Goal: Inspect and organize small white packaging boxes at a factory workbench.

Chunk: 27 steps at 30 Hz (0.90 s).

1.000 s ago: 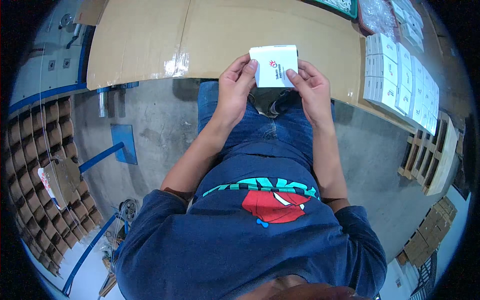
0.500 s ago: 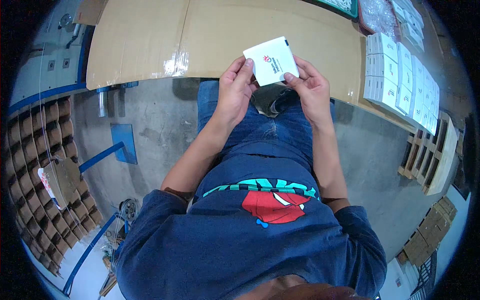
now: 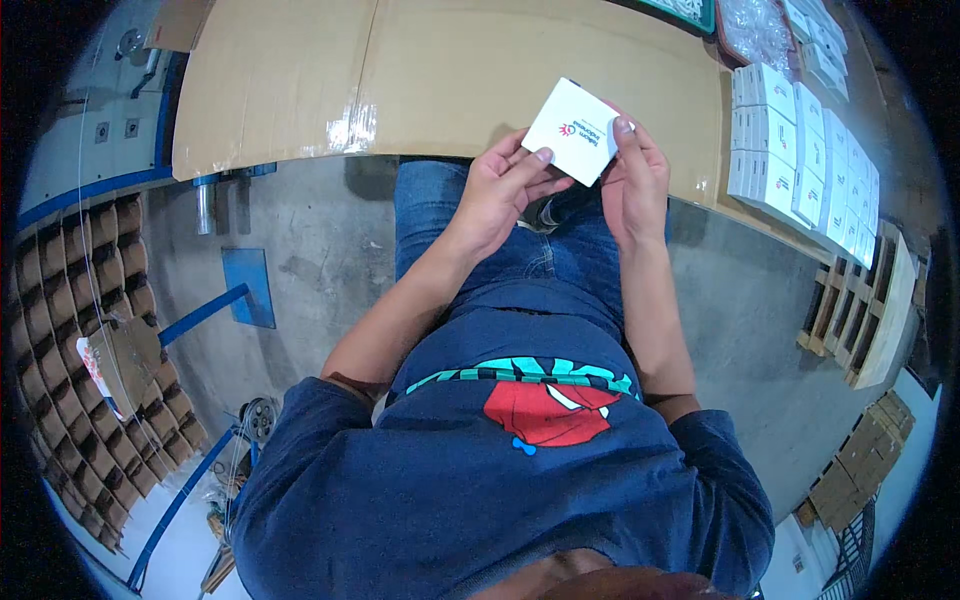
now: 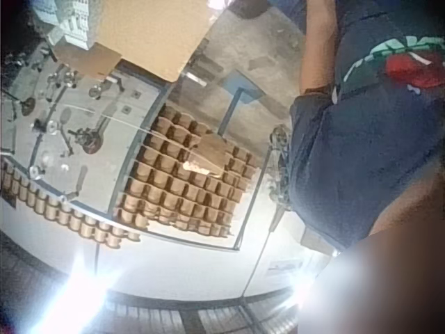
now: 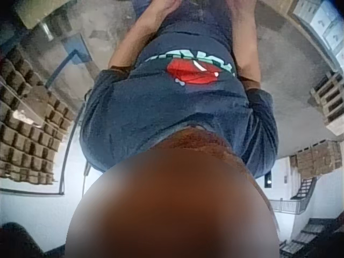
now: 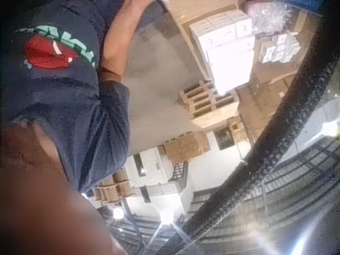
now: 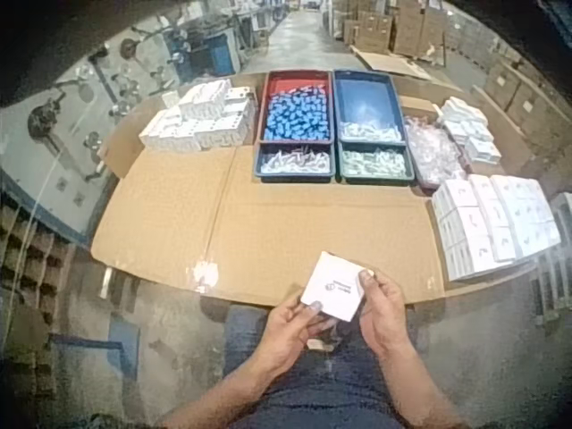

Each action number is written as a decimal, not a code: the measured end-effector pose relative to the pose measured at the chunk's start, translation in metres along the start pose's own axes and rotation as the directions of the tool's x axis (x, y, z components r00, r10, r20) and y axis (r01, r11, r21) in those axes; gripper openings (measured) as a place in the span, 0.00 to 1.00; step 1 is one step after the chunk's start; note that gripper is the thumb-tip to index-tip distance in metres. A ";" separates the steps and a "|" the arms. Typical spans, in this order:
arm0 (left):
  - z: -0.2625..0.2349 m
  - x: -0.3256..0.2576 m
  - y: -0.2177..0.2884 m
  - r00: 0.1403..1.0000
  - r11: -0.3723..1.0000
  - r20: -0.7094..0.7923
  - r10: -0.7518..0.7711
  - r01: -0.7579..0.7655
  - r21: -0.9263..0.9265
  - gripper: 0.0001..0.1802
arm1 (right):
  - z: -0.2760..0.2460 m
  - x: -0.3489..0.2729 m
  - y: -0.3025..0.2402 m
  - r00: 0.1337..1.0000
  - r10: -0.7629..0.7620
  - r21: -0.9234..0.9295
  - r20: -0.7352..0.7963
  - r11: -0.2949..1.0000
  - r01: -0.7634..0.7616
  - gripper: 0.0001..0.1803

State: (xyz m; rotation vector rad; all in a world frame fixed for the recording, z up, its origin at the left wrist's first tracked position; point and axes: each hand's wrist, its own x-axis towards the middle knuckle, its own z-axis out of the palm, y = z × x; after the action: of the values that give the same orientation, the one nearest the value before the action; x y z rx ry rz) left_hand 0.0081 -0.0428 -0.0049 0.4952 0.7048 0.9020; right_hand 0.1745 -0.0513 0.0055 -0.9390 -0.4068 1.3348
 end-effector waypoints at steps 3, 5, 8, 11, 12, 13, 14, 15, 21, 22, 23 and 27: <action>0.001 0.000 0.001 1.000 1.000 -0.002 -0.008 0.008 -0.014 0.22 | -0.002 0.002 -0.001 1.000 -0.016 -0.039 -0.009 0.999 0.015 0.19; 0.000 0.001 -0.003 1.000 1.000 0.006 -0.014 0.014 -0.024 0.21 | -0.002 0.002 -0.002 1.000 -0.009 -0.044 -0.027 0.999 0.007 0.18; -0.001 0.001 -0.005 1.000 1.000 0.014 -0.015 0.015 0.026 0.19 | 0.000 0.003 -0.002 1.000 0.012 -0.053 -0.028 0.999 -0.013 0.18; 0.000 0.002 -0.006 1.000 0.999 0.012 -0.012 0.012 0.039 0.17 | -0.002 0.004 0.002 0.999 -0.008 -0.052 -0.039 0.999 0.006 0.17; 0.000 0.002 -0.006 1.000 0.999 0.012 -0.012 0.012 0.039 0.17 | -0.002 0.004 0.001 0.999 -0.005 -0.050 -0.047 0.999 0.003 0.17; -0.001 0.002 -0.006 1.000 0.999 0.019 -0.009 0.008 0.041 0.17 | -0.002 0.004 0.001 0.998 -0.003 -0.048 -0.055 0.999 0.001 0.16; -0.001 0.003 -0.007 1.000 0.999 0.027 -0.005 0.003 0.042 0.16 | -0.002 0.004 0.001 0.998 -0.004 -0.048 -0.055 0.999 0.001 0.16; -0.001 0.003 -0.007 1.000 0.999 0.028 -0.004 0.003 0.042 0.16 | -0.001 0.005 0.000 0.997 0.010 -0.069 -0.070 0.998 -0.015 0.16; -0.003 0.004 -0.011 1.000 0.995 0.024 0.015 -0.017 0.100 0.16 | -0.001 0.006 0.003 0.995 -0.001 -0.045 -0.100 0.999 -0.004 0.17; -0.002 0.004 -0.010 1.000 0.995 0.023 0.016 -0.018 0.098 0.16 | 0.000 0.006 0.003 0.995 -0.009 -0.017 -0.100 1.000 0.007 0.16; -0.002 0.005 -0.010 1.000 0.995 0.024 0.017 -0.019 0.095 0.16 | 0.000 0.007 0.003 0.995 -0.010 -0.018 -0.099 1.000 0.009 0.16; -0.001 0.005 -0.012 0.999 0.985 0.024 0.045 -0.049 0.167 0.16 | -0.004 0.011 0.005 0.993 0.012 -0.045 -0.116 0.999 -0.018 0.16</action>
State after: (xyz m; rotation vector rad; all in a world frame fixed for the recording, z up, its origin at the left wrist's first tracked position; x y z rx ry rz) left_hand 0.0154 -0.0451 -0.0152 0.6715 0.7569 0.8850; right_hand 0.1767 -0.0424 -0.0038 -1.0540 -0.3428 1.2821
